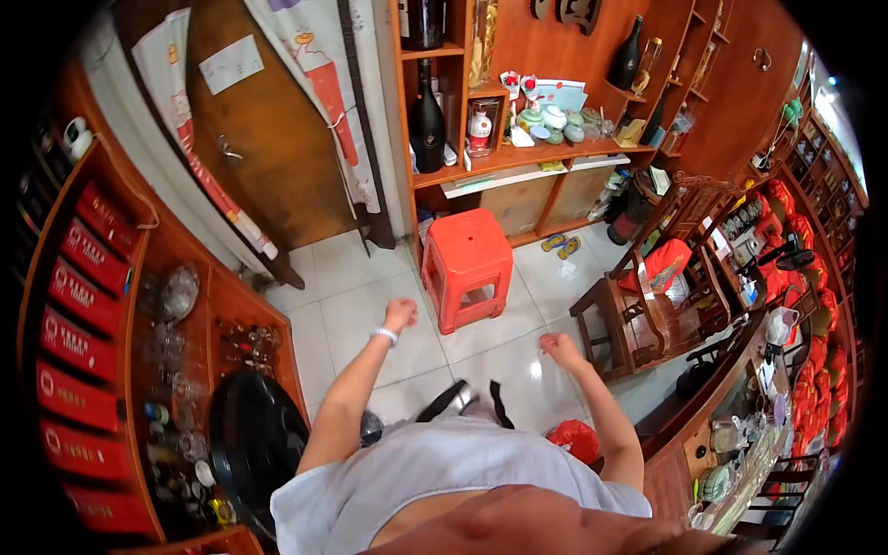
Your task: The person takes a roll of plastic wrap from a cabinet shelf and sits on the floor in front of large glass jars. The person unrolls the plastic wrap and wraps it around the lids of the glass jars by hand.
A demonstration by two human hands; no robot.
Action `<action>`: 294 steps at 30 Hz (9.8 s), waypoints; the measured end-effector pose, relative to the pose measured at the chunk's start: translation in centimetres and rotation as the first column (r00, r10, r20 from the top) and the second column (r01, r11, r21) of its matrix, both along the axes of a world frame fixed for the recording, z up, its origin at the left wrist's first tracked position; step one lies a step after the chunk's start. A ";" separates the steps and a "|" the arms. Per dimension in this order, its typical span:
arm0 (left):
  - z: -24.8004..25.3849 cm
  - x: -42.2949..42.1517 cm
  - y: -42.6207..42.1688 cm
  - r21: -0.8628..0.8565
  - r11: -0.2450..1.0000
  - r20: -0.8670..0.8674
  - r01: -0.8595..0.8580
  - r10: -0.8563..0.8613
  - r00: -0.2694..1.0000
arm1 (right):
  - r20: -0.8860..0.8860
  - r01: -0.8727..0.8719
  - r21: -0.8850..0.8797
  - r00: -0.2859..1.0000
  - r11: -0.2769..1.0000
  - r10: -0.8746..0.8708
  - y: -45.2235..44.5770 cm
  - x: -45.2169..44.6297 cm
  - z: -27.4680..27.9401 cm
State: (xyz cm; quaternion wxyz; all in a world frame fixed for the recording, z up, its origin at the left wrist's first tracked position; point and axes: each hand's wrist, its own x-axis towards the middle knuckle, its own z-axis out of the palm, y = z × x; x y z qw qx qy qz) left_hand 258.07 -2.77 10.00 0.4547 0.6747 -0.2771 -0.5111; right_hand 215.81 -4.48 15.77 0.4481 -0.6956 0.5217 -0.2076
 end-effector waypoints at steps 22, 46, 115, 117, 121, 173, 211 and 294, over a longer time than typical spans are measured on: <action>26.1 14.0 -60.0 -0.594 0.779 0.378 -0.198 0.488 0.787 | 0.291 -0.170 -0.431 0.904 0.886 0.314 -56.3 33.7 5.7; 24.5 7.4 -50.6 -0.772 0.635 0.265 -0.027 0.360 0.894 | 0.421 -0.105 -0.115 0.896 0.988 0.145 -73.6 56.2 -3.5; 17.2 -6.5 -48.1 -0.524 0.622 -0.005 0.582 -0.685 0.728 | 0.579 0.596 -0.173 0.705 0.784 -0.409 -32.5 13.7 13.3; 18.0 -11.6 -43.3 -0.524 0.553 -0.227 0.648 -0.824 0.520 | 0.624 0.688 -0.093 0.604 0.720 -0.496 -28.7 13.2 13.6; 17.2 -19.3 -37.6 -0.537 0.458 -0.408 0.708 -0.876 0.257 | 0.662 0.845 -0.039 0.422 0.534 -0.619 -20.3 10.9 15.1; 18.1 -74.0 96.1 -0.623 -0.780 -0.125 0.051 0.035 -0.991 | 0.661 -0.010 0.070 -0.749 -0.998 0.054 105.7 -16.8 12.8; 24.5 -162.1 133.1 -0.574 -0.439 -0.133 0.691 -0.783 -0.608 | 0.693 0.813 -0.144 -0.324 -0.564 -0.644 152.6 -116.6 17.5; 17.4 -293.6 189.1 -0.362 -0.897 -0.226 0.256 -0.182 -0.957 | 0.546 0.513 0.222 -0.770 -0.829 -0.331 205.3 -238.3 12.1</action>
